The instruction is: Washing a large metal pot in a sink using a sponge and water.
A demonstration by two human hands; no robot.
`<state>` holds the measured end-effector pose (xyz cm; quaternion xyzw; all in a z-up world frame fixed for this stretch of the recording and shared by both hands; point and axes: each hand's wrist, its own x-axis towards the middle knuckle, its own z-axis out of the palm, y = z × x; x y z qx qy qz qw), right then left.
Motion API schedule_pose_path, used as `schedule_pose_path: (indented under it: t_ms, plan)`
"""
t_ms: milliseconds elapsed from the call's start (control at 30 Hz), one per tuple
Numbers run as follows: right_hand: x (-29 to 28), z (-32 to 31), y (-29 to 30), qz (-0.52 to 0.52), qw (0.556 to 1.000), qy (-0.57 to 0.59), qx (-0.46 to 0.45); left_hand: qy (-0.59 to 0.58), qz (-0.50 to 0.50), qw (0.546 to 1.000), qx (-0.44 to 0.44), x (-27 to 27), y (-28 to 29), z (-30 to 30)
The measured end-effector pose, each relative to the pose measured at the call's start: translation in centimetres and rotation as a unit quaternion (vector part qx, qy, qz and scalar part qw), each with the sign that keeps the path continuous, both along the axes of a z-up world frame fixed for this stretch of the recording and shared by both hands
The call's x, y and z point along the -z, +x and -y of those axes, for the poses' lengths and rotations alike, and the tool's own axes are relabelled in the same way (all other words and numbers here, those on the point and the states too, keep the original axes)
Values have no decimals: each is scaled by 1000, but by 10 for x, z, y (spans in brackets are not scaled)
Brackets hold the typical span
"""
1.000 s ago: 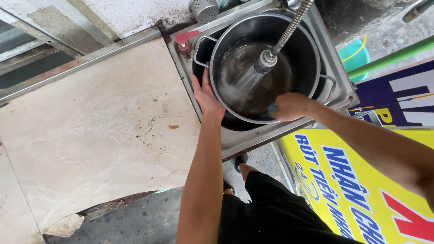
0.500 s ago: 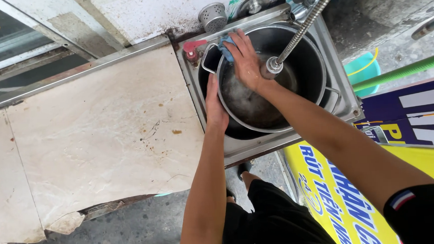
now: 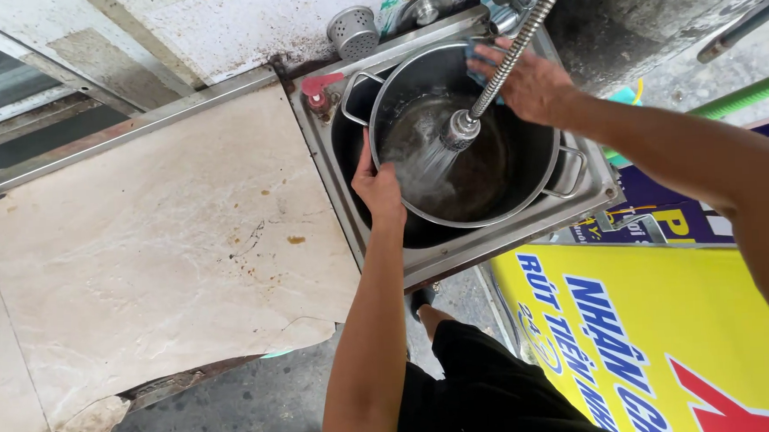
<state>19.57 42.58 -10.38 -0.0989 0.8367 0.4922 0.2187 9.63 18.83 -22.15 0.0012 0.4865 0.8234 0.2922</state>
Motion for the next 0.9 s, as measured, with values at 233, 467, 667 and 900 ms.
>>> schedule_pose_path:
  t_ms: [233, 467, 667, 900]
  plan:
    - [71, 74, 51, 264, 779, -348, 450, 0, 36, 993, -117, -4, 6, -9]
    - [157, 140, -7, -67, 394, -785, 473, -55, 2, 992, -115, -10, 2, -10]
    - [166, 83, -93, -355, 740, -569, 54, -86, -15, 990, -107, 6, 3, -13]
    - [160, -33, 0, -50, 989, -139, 7, -91, 17, 991, -95, -9, 2, -10]
